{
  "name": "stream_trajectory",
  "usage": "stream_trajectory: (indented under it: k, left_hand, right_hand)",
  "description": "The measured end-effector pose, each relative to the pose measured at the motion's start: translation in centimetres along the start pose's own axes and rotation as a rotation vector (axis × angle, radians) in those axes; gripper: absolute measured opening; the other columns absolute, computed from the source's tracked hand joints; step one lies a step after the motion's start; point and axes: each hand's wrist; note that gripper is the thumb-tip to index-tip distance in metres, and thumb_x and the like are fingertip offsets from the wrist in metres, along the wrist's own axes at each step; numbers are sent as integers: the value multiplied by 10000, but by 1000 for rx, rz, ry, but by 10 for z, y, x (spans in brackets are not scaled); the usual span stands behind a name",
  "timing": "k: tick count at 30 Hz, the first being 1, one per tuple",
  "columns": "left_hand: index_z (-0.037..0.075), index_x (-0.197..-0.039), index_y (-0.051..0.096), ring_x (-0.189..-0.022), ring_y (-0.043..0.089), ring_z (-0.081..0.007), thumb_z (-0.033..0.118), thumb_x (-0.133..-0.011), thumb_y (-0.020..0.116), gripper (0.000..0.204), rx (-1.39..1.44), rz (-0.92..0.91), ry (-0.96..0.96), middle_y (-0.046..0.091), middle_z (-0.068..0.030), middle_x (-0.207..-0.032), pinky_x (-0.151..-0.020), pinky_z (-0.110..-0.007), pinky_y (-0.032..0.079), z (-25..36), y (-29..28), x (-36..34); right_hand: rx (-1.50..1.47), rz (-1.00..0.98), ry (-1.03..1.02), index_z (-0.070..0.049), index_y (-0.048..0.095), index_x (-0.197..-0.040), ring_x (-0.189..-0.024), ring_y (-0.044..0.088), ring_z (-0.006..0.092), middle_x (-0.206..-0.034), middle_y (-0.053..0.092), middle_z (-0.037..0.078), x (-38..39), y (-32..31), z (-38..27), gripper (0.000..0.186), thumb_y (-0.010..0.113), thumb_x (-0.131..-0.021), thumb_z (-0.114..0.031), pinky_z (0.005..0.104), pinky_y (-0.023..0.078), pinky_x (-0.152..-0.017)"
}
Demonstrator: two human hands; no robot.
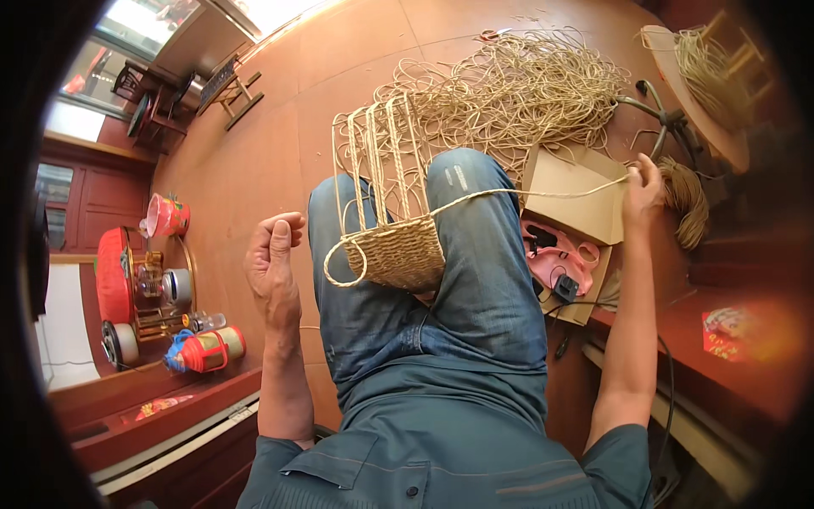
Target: The recorder is weaving a basket using long straw or reed strips.
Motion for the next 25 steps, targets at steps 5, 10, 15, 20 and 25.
stream_trajectory:
  k: [5, 10, 15, 20, 25]
  left_hand:
    - [19, -1163, 754, -947, 629, -107, 330, -1169, 562, 366, 23, -95, -121, 751, -47, -1046, -885, -277, 525, -24, 9, 9]
    - [20, -1244, 717, -903, 628, -91, 331, -1179, 537, 365, 146, -134, -192, 727, -42, -1030, -872, -273, 543, -34, 24, 18]
    - [13, -1296, 681, -875, 630, -79, 309, -1173, 558, 343, 202, -159, -181, 737, -38, -1025, -844, -252, 538, -43, 17, 22]
    - [22, -1285, 691, -869, 625, -76, 317, -1168, 568, 340, 195, -171, -248, 750, -33, -1030, -831, -245, 525, -48, 6, 24]
    - [33, -1296, 703, -886, 628, -72, 320, -1149, 608, 336, 160, -141, -202, 764, -46, -1073, -819, -252, 538, -45, 15, 25]
  right_hand:
    - [-358, -677, -177, -85, 642, -1471, -1040, 677, 166, -1207, 756, 87, 126, 23, -154, 349, 555, -1134, -109, 322, 538, -950]
    - [-477, -904, -1, -80, 597, -1490, -728, 551, 115, -967, 687, 27, 174, 48, -234, 363, 576, -1146, -191, 291, 489, -709]
    - [-319, -359, -340, -62, 643, -1283, -732, 447, 111, -889, 515, -5, 128, 70, -172, 210, 616, -1112, -180, 293, 435, -687]
    - [64, -45, -108, -59, 658, -1295, -939, 715, 259, -1017, 737, 112, 46, 52, -104, 277, 619, -1114, -265, 403, 563, -865]
    - [-56, -363, -371, -124, 590, -1523, -1102, 737, 275, -1188, 781, 128, 79, 46, -139, 517, 704, -1080, -366, 409, 564, -970]
Point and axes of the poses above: each hand's wrist, its own x-axis away from the middle knuckle, its own y-axis out of the palm, z = x × y
